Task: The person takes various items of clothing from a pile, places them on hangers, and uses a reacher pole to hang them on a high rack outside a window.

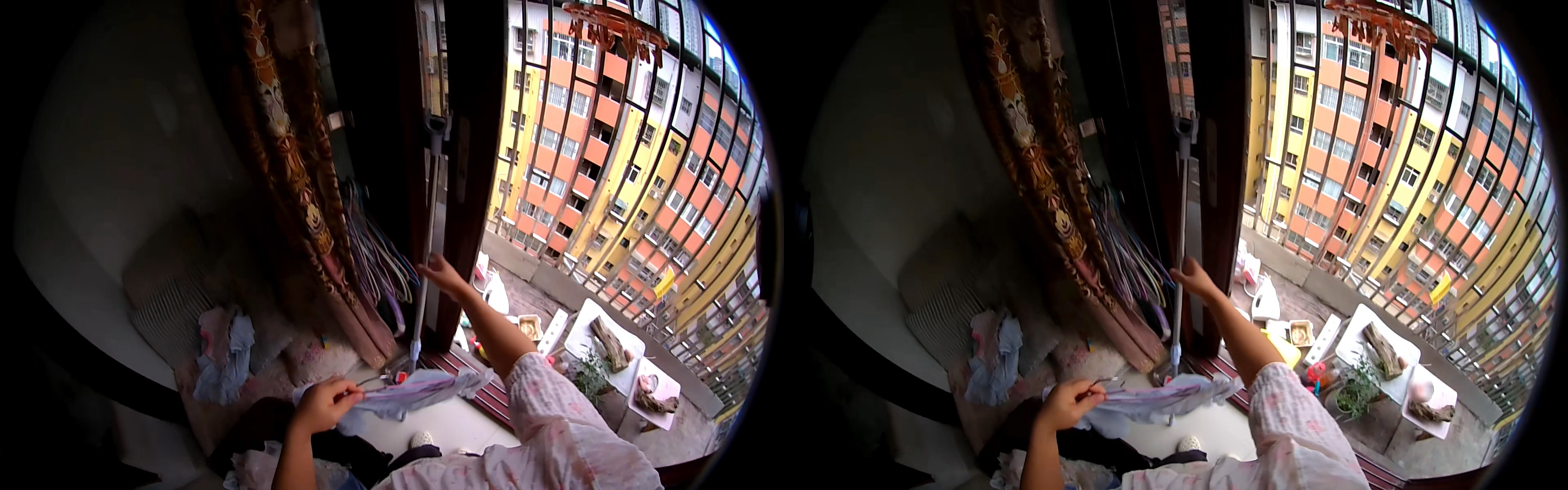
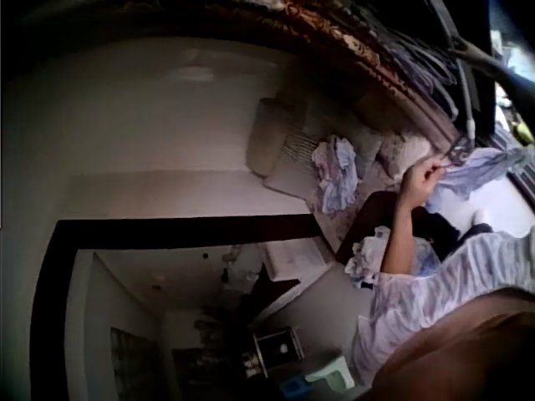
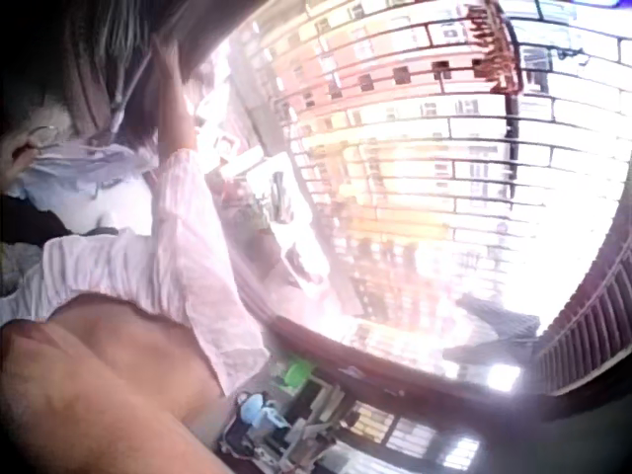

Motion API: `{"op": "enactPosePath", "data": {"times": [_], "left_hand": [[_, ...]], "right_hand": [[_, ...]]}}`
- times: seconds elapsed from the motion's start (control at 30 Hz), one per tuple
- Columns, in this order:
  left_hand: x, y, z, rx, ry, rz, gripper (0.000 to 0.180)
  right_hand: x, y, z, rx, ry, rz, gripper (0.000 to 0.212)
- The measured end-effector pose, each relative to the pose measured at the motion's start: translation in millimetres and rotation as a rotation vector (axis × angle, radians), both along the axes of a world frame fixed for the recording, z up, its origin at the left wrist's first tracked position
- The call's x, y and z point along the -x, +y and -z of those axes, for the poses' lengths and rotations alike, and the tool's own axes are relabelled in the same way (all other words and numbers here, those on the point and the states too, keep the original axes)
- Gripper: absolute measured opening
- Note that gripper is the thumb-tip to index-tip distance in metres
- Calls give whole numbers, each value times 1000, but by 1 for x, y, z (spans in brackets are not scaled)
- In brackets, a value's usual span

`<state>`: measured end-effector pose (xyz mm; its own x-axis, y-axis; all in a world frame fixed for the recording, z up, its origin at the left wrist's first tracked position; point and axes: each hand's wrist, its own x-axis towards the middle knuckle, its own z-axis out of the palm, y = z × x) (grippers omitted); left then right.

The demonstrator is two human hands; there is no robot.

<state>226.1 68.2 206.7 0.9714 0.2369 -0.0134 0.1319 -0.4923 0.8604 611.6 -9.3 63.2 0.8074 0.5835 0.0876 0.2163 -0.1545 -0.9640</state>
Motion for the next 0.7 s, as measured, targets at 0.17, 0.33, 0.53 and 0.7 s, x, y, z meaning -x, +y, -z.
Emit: {"op": "enactPosePath", "data": {"times": [0.17, 0.33, 0.53, 0.7], "left_hand": [[19, 34, -2, 42, -6, -29, 13], [5, 60, -7, -1, -50, -71, 9], [-79, 31, -49, 66, -189, 10, 8], [-147, -37, -82, 168, -292, 136, 10]], "right_hand": [[27, 2, 14, -20, -127, 1, 32], [84, -99, -31, -174, -71, 32, 19], [140, -237, -104, -406, -90, 211, 24], [181, -334, -111, -570, -74, 308, 25]]}}
